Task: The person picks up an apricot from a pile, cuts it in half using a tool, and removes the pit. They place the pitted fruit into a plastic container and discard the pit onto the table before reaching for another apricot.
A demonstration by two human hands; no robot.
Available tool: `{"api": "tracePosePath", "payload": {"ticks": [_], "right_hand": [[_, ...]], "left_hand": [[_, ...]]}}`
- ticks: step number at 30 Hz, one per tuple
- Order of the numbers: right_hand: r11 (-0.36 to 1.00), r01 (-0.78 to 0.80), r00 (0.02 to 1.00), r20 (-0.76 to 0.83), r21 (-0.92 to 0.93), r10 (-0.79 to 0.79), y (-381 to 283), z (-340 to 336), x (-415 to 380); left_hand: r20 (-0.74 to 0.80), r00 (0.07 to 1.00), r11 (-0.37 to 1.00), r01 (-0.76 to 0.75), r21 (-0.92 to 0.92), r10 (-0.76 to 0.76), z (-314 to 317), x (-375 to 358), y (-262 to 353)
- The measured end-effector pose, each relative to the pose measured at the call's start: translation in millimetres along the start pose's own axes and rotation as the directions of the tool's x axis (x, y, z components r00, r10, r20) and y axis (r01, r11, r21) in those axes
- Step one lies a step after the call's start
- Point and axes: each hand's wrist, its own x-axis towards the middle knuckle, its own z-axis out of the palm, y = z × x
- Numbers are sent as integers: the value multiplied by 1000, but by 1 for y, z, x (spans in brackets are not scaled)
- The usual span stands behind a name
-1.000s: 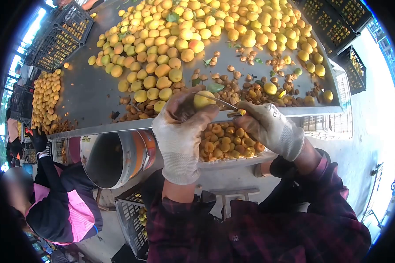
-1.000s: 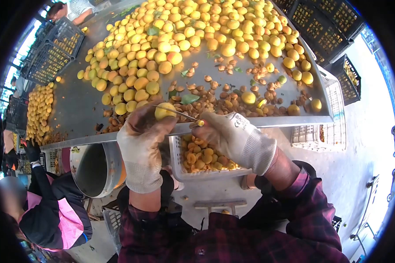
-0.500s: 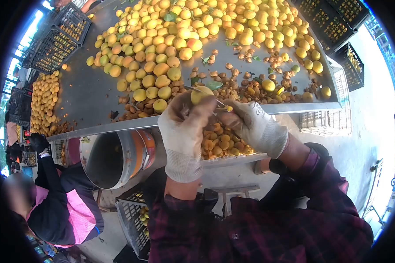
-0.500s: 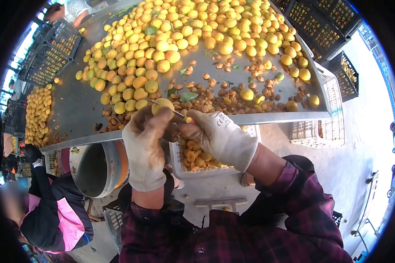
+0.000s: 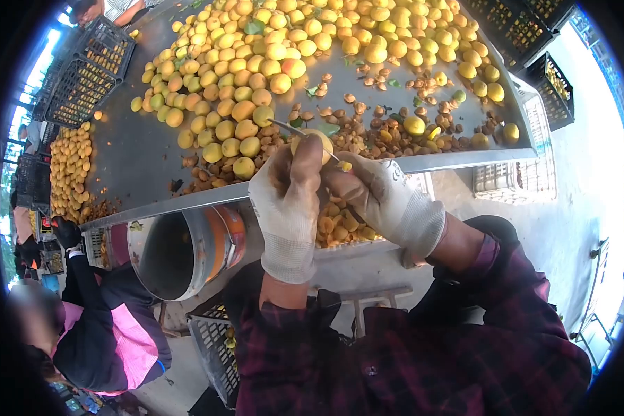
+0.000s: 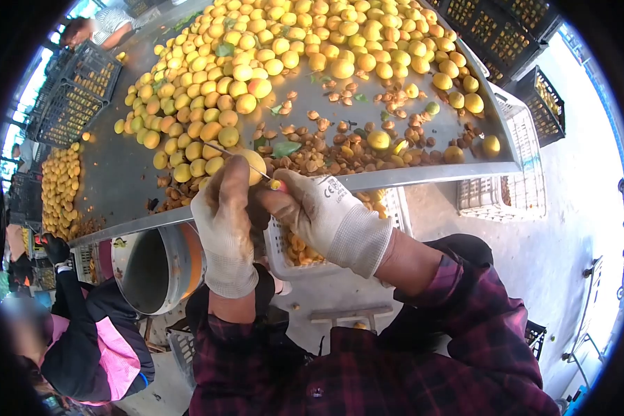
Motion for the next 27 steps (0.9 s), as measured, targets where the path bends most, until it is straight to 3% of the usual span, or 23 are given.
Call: {"api": "tracePosePath", "payload": {"ticks": [3, 5, 6, 8, 11, 14, 18, 20, 23, 27], "right_hand": [[992, 67, 998, -15, -110, -69, 2, -4, -4], [948, -15, 997, 63, -317, 37, -10, -14, 1], [947, -16, 997, 61, -319, 37, -8, -13, 1], [998, -11, 998, 59, 66, 7, 0, -8, -1], [995, -92, 990, 115, 46, 86, -7, -15, -4], [982, -190, 973, 137, -3, 188, -21, -22, -1], [991, -134, 985, 115, 14, 132, -13, -22, 1], [999, -32, 997, 68, -6, 32, 0, -17, 1], [994, -18, 997, 68, -108, 26, -3, -18, 3], [977, -4, 996, 86, -212, 23, -7, -22, 2]], "left_hand": [[43, 999, 999, 13, 37, -14, -7, 4, -6], [67, 998, 998, 6, 62, -10, -10, 4, -5], [69, 998, 998, 6, 60, -10, -10, 5, -4], [106, 992, 995, -78, 63, 71, -9, 5, -1], [103, 995, 976, -29, 214, 7, -4, -1, 12], [74, 995, 992, -70, 104, 63, 9, -3, 15], [27, 998, 998, -48, -33, 48, 14, 3, 9], [-37, 993, 989, -113, -94, 110, 21, 0, 13], [52, 995, 996, -91, 1, 90, -5, 11, -3], [31, 999, 997, -32, -66, 34, 4, 3, 12]]}}
